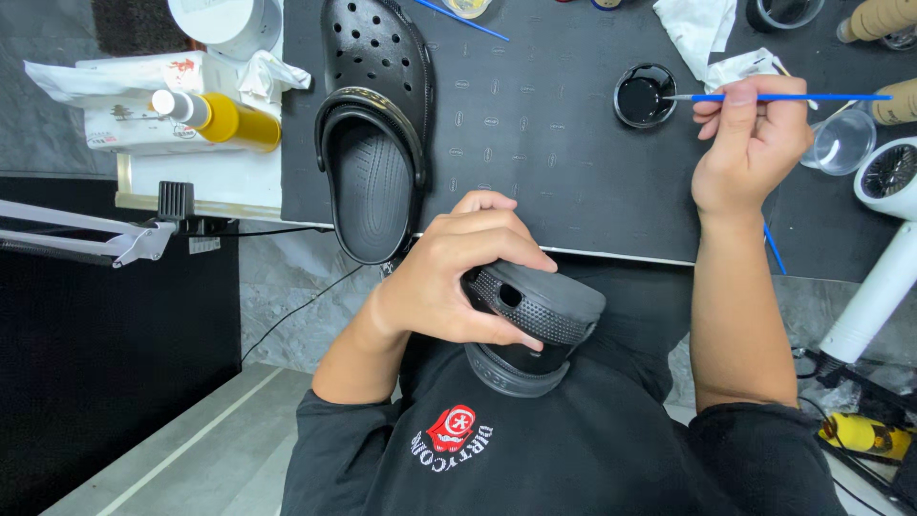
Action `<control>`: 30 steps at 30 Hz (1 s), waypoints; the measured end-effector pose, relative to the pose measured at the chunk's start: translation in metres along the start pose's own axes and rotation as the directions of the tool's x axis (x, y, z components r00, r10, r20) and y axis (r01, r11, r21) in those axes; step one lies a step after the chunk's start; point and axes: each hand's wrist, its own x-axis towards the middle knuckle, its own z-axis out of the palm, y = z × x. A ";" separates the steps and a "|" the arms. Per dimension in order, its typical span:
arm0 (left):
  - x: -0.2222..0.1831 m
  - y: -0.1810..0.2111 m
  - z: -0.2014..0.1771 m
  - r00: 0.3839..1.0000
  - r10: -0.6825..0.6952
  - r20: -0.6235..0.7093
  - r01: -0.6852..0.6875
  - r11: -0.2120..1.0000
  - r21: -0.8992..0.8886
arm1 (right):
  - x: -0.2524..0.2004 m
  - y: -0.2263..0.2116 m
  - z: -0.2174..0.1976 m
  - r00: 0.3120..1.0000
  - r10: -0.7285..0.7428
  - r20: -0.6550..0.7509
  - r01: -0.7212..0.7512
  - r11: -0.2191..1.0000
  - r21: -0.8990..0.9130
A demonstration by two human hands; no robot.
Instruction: The person uses a hair dryer to heat a black foam shoe and then applies black liquid to the textured side of the shoe using a small paintbrush.
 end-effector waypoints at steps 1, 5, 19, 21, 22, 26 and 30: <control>0.000 0.000 0.001 1.000 0.013 -0.006 -0.013 1.000 0.000 | -0.001 0.001 0.000 1.000 0.012 -0.001 -0.012 1.000 0.028; -0.001 0.001 0.003 0.999 0.033 -0.008 -0.033 0.999 0.003 | 0.000 0.002 0.000 1.000 0.017 -0.001 -0.016 0.997 0.080; -0.004 -0.026 -0.007 1.000 0.000 -0.015 -0.002 0.995 -0.096 | 0.004 -0.022 0.005 0.994 0.058 -0.087 -0.040 0.978 0.203; -0.003 -0.032 -0.008 0.999 -0.017 -0.030 0.013 0.992 -0.128 | 0.002 -0.036 0.004 0.990 0.069 -0.121 -0.036 0.966 0.255; -0.004 -0.034 -0.008 0.998 -0.047 -0.031 0.041 0.984 -0.171 | 0.000 -0.044 0.004 0.987 0.076 -0.140 -0.032 0.956 0.293; -0.008 -0.043 -0.010 0.985 -0.167 -0.039 0.143 0.926 -0.350 | -0.018 -0.080 -0.004 0.983 0.100 -0.152 -0.023 0.896 0.444; -0.008 -0.055 -0.013 0.985 -0.147 -0.089 0.095 0.898 -0.429 | -0.037 -0.116 -0.008 0.980 0.153 -0.127 -0.067 0.857 0.512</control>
